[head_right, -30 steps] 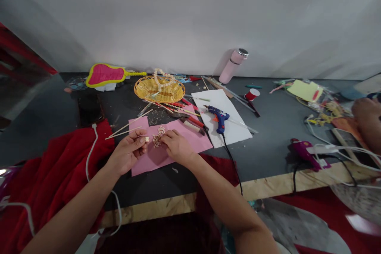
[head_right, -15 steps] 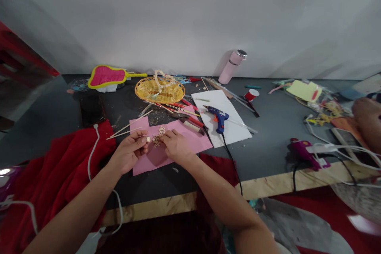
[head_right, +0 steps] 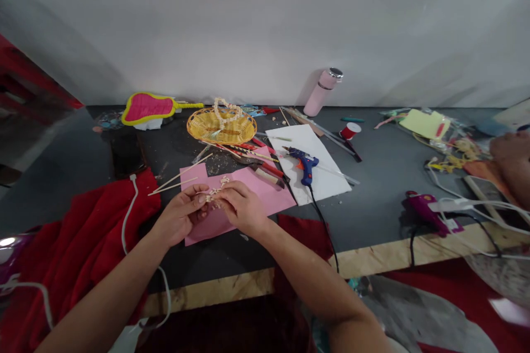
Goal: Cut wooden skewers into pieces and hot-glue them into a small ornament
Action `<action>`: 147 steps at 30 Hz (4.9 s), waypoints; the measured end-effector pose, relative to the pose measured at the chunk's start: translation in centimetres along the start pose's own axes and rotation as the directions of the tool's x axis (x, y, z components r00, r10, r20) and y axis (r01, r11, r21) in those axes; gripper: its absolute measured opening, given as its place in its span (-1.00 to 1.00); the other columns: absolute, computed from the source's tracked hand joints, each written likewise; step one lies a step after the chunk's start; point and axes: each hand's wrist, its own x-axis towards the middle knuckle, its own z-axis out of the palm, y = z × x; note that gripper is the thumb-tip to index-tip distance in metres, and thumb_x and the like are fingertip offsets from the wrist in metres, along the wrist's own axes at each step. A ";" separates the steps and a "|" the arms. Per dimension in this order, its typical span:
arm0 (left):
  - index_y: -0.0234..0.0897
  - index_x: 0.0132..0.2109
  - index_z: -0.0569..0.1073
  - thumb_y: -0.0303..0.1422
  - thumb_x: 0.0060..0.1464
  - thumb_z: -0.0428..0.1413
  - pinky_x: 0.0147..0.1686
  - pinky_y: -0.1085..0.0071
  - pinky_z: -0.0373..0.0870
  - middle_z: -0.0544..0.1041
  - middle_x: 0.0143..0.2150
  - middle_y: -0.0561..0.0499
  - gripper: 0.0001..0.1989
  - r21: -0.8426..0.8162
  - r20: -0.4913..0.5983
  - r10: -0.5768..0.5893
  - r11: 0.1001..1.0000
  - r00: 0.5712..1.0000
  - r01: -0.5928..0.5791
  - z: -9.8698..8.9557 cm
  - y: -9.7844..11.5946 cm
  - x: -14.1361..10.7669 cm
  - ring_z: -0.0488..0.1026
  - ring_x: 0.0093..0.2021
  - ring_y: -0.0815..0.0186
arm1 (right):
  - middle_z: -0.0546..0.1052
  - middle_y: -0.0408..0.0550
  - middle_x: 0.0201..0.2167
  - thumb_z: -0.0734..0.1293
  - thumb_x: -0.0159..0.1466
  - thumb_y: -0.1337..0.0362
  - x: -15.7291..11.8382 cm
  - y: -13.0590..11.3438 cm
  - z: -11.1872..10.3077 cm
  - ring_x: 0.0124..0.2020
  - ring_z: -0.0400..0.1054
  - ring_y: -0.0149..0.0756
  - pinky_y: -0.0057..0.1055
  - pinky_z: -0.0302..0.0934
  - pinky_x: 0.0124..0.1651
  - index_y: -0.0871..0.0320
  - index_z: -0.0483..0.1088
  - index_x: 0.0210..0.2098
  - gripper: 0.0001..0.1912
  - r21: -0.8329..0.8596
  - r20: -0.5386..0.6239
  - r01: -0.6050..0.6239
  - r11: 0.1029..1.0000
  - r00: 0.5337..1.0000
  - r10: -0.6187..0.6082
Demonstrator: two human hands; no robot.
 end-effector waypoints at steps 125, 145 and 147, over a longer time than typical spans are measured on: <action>-0.27 -0.02 0.31 -0.50 -0.16 0.26 -0.36 0.52 0.34 0.50 -0.39 0.04 -0.50 0.146 0.141 -0.025 0.989 0.990 0.005 0.1 0.2 -0.5 0.46 -0.39 0.41 | 0.39 0.05 -0.15 0.30 0.21 0.30 -0.1 0.0 -0.5 -0.07 0.29 -0.29 -0.28 0.23 0.00 0.14 0.36 -0.07 -0.72 0.297 0.200 -0.011 0.955 0.979 -0.051; -0.28 -0.03 0.32 -0.49 -0.19 0.28 -0.43 0.57 0.29 0.49 -0.44 0.07 -0.48 0.113 0.172 -0.020 0.994 0.985 0.000 0.1 -0.1 -0.3 0.42 -0.46 0.45 | 0.43 0.00 -0.26 0.31 0.20 0.30 0.1 -0.2 -0.1 -0.20 0.33 -0.34 -0.37 0.29 -0.13 0.15 0.38 -0.19 -0.83 0.273 0.126 0.027 0.962 0.990 -0.064; -0.28 -0.02 0.31 -0.49 -0.19 0.28 -0.39 0.55 0.32 0.50 -0.42 0.06 -0.47 0.108 0.166 -0.027 0.994 0.986 0.009 0.0 -0.1 -0.3 0.44 -0.44 0.44 | 0.42 0.00 -0.25 0.32 0.20 0.30 0.0 -0.1 0.0 -0.19 0.33 -0.33 -0.37 0.29 -0.13 0.15 0.37 -0.13 -0.77 0.283 0.137 0.018 0.959 0.989 -0.059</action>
